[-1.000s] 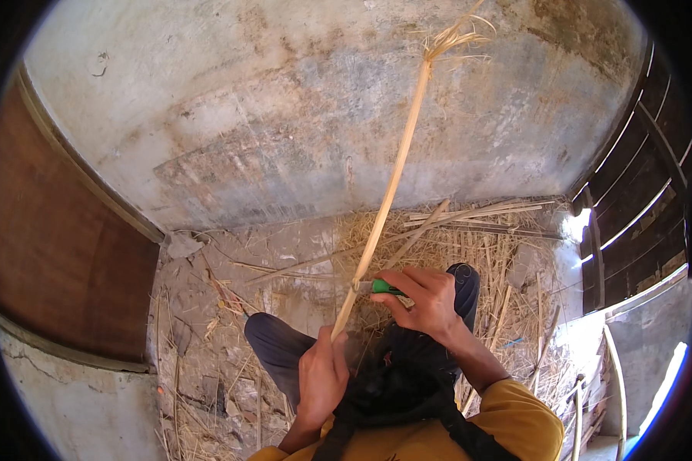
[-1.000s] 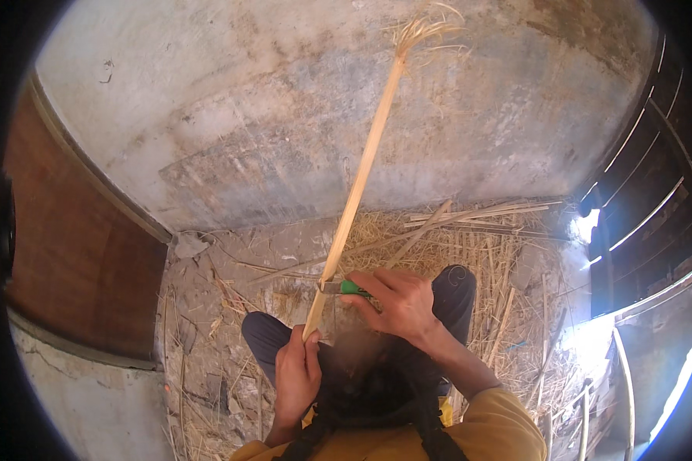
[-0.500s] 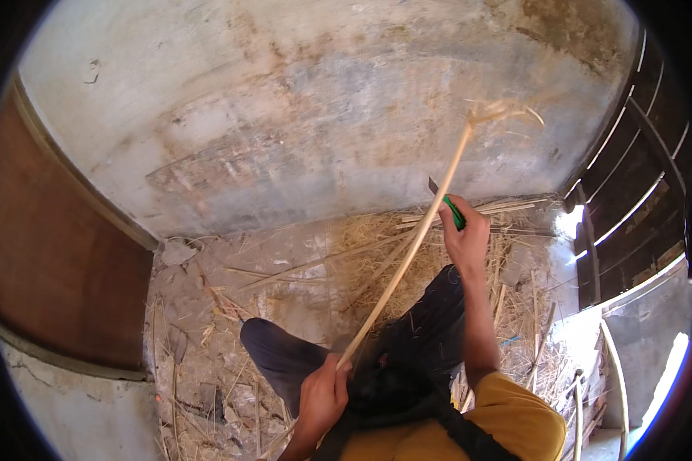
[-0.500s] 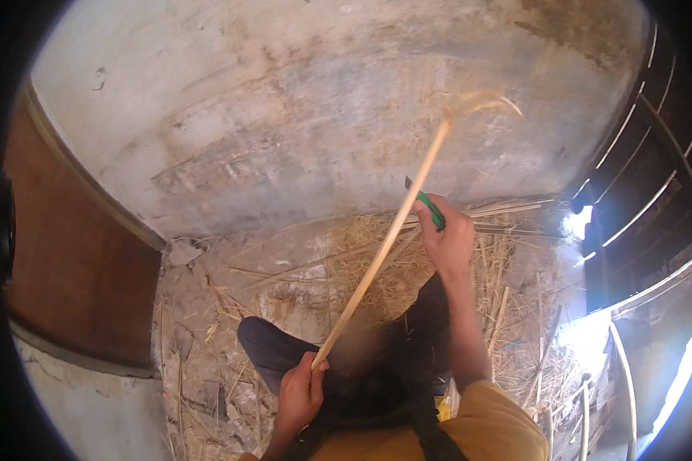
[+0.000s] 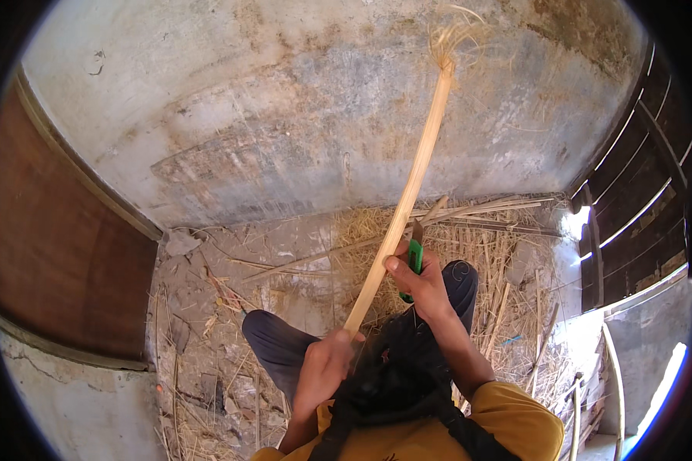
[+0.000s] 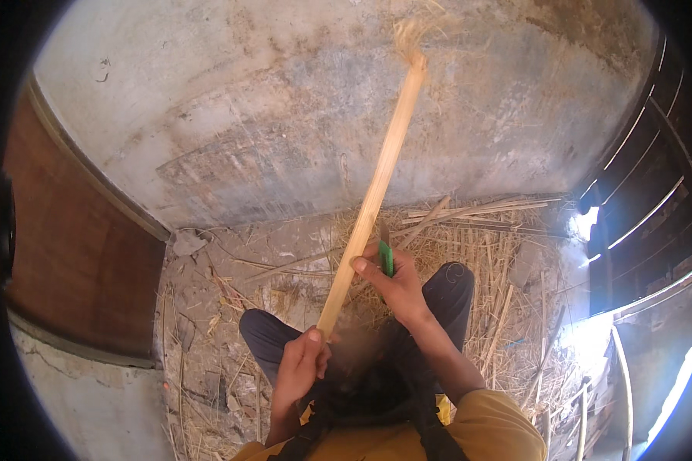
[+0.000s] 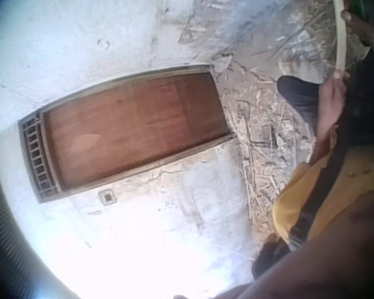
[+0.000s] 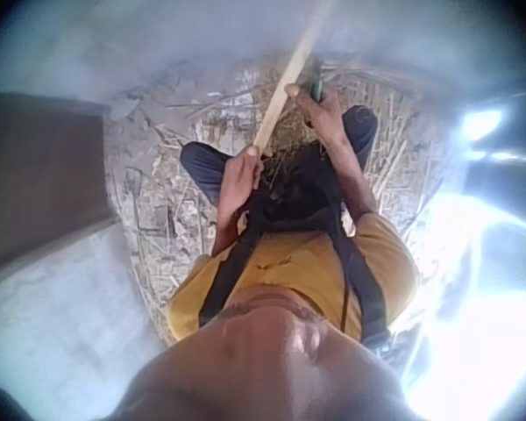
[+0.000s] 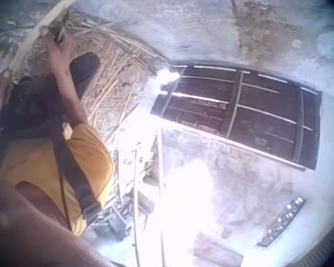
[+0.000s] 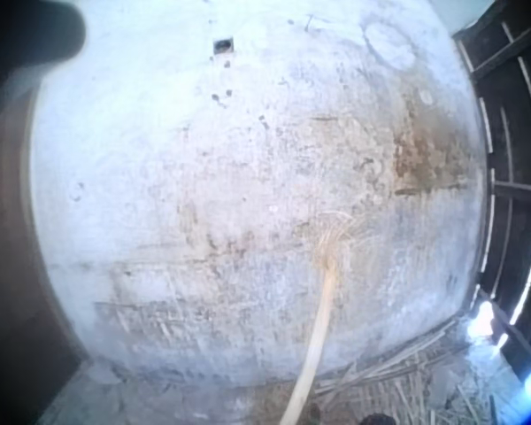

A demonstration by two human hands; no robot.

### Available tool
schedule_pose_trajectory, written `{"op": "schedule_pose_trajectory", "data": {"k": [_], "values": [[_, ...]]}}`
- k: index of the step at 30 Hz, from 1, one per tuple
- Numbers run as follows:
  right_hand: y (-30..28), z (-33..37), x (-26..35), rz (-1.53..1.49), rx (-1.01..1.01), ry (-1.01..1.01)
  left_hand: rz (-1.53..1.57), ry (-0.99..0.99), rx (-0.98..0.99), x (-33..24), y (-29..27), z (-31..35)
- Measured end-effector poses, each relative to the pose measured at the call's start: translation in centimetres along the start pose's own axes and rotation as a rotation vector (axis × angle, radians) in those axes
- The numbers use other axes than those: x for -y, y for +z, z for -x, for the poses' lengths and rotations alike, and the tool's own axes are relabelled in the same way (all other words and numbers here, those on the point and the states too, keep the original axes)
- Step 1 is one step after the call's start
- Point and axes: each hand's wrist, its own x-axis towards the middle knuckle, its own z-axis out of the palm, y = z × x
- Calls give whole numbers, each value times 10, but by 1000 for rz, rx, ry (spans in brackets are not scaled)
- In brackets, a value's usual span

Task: The person uses a knife to shave thin strips from a length of bamboo, creating a frayed end.

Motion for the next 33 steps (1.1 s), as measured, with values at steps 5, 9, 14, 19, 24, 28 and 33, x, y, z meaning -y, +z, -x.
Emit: {"op": "schedule_pose_trajectory", "data": {"k": [5, 9, 14, 19, 24, 28, 33], "values": [[1, 2, 1, -76, -16, 14, 305, 0, 172, -7, -1, -15], [3, 2, 2, -74, -16, 0, 432, -128, 199, -11, 3, -17], [-3, 2, 11, -85, 12, 19, 453, -114, 192, -2, 5, -21], [-10, 1, 10, -107, 25, -7, 556, -93, 254, -16, 7, -21], [-14, -3, 15, -154, 47, -38, 513, 36, 311, -27, 9, -16], [-19, -5, 20, -110, 13, -81, 537, 50, 470, -15, 3, -24], [-13, -1, 36, 198, -43, -263, 371, -77, 321, -7, 4, -17]]}}
